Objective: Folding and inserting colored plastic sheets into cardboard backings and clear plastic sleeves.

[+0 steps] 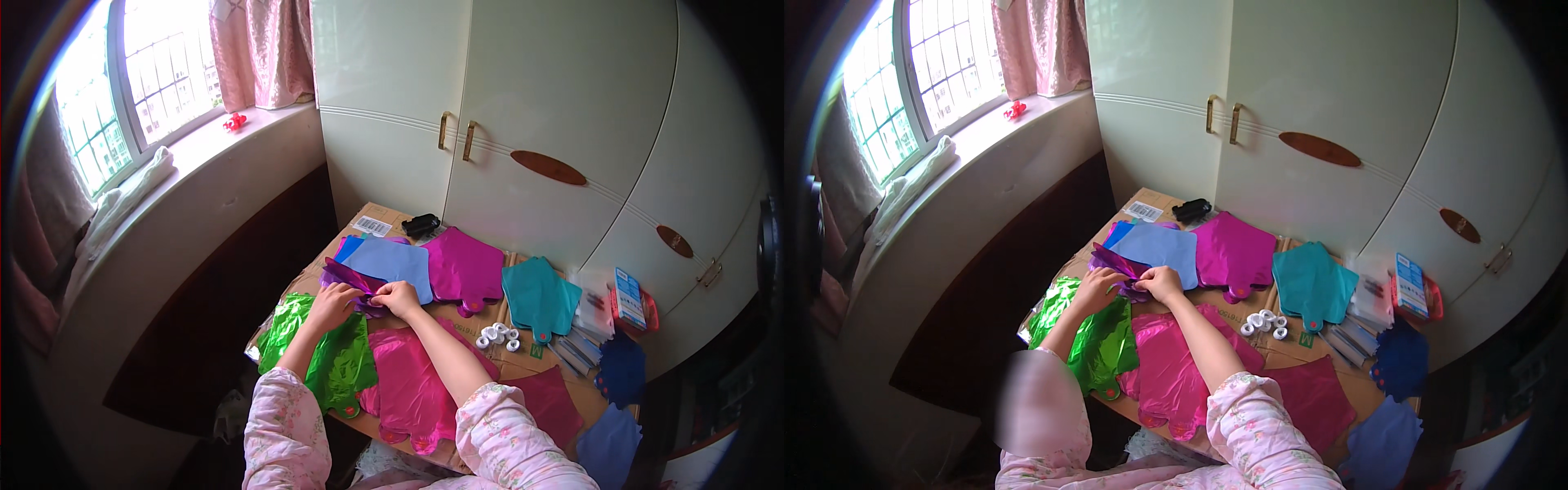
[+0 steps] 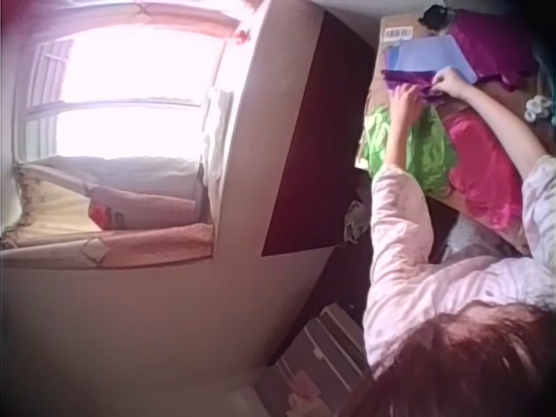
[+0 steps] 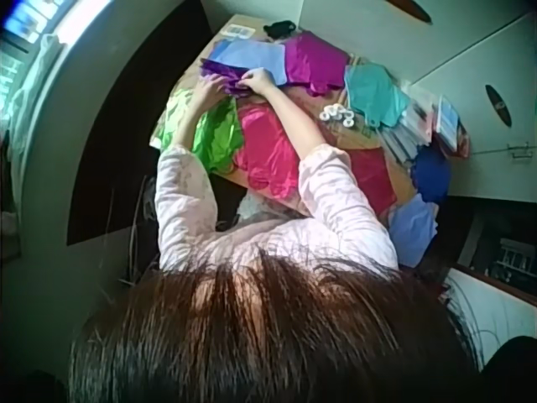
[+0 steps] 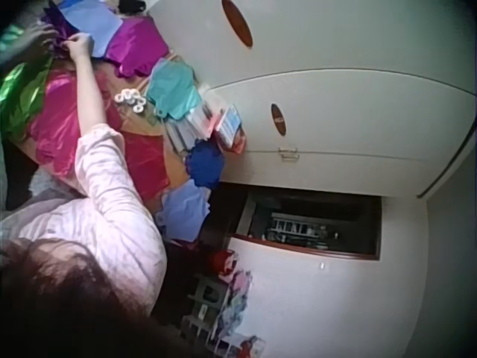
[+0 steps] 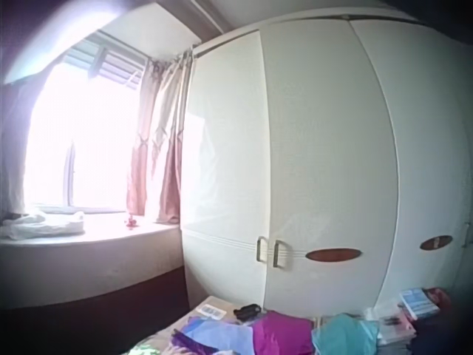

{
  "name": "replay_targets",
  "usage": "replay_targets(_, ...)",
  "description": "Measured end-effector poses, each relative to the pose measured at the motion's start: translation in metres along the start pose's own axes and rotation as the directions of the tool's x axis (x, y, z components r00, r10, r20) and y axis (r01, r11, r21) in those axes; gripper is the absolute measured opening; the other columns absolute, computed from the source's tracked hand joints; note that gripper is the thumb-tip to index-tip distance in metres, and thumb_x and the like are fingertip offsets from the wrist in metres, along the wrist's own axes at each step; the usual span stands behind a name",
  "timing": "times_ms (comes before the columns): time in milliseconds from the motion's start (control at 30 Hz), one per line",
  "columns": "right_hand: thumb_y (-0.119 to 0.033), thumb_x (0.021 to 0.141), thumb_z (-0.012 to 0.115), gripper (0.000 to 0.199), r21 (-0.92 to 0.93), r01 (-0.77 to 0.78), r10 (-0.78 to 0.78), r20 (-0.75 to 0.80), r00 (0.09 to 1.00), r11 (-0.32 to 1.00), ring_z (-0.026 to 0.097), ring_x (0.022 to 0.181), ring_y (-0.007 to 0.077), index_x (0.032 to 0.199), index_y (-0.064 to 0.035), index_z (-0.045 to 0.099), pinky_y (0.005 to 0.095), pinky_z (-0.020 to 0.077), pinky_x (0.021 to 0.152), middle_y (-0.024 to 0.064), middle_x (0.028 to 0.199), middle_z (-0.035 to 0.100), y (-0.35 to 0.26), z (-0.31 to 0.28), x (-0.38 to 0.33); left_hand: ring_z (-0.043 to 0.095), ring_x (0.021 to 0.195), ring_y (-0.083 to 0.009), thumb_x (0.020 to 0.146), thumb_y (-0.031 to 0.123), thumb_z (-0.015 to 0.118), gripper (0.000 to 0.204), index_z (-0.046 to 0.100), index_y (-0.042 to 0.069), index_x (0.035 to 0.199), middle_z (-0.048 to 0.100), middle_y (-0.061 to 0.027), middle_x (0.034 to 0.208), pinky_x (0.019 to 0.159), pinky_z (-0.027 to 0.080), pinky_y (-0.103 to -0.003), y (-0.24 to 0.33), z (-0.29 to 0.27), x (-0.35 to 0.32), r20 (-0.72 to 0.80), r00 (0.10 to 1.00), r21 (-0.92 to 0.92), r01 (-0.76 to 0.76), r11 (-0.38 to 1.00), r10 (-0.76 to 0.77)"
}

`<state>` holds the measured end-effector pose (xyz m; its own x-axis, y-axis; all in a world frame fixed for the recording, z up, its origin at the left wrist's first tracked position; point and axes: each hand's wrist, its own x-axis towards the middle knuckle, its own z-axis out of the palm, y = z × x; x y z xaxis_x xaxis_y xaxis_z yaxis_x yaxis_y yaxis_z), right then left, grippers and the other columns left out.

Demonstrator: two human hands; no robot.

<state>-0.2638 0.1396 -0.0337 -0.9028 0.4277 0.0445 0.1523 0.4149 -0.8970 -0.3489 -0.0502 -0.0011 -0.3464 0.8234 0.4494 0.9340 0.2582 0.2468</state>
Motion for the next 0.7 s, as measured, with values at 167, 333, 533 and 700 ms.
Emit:
replay_targets(167, -0.016, 0.071, 0.079, 0.014, 0.02, -0.014, 0.014, 0.001, 1.0, 1.0, 0.063, 0.061, 0.0079, 0.078, -0.0057, 0.074, 0.0239, 0.05, 0.06, 0.0024, 0.07, 0.071, 0.001, 0.0, 0.001, 0.057, 0.096, -0.023, 0.078, 0.013, 0.063, 0.028, 0.068, 0.019, 0.104, 0.063, -0.002, 0.099, 0.082, 0.043, -0.039, 0.002, 0.003, 0.003, 0.028, 0.999, 0.056, -0.044, 0.997, 0.042)
replay_targets(333, -0.017, 0.071, 0.08, 0.015, -0.003, -0.007, 0.007, -0.004, 1.0, 1.0, 0.064, 0.061, 0.0084, 0.077, -0.0052, 0.074, 0.0239, 0.0501, 0.061, 0.003, 0.07, 0.071, -0.005, -0.003, -0.003, 0.057, 0.096, -0.0226, 0.075, 0.018, 0.064, 0.025, 0.07, 0.02, 0.099, 0.063, -0.0033, 0.097, 0.081, 0.043, -0.039, 0.007, 0.002, 0.006, 0.088, 0.994, 0.218, 0.041, 0.975, -0.062)
replay_targets(533, -0.019, 0.075, 0.079, 0.017, 0.076, -0.022, 0.017, 0.069, 0.997, 0.997, 0.062, 0.065, 0.0069, 0.082, -0.0044, 0.074, 0.0234, 0.0495, 0.064, 0.003, 0.073, 0.071, 0.005, -0.004, 0.002, 0.057, 0.099, -0.0244, 0.077, 0.032, 0.059, 0.027, 0.071, 0.015, 0.093, 0.064, -0.0072, 0.097, 0.084, 0.041, -0.045, -0.018, 0.014, 0.006, 0.046, 0.949, 0.388, 0.271, 0.881, -0.312)
replay_targets(700, -0.015, 0.077, 0.076, 0.016, 0.172, -0.026, 0.011, 0.088, 0.996, 0.985, 0.062, 0.07, 0.0077, 0.087, -0.0034, 0.074, 0.0235, 0.0498, 0.068, 0.0043, 0.081, 0.071, 0.02, -0.005, 0.01, 0.055, 0.112, -0.0263, 0.086, 0.055, 0.052, 0.049, 0.07, 0.012, 0.104, 0.065, -0.0111, 0.107, 0.095, 0.037, -0.047, -0.032, 0.012, 0.013, 0.094, 0.82, 0.433, 0.477, 0.765, -0.565)
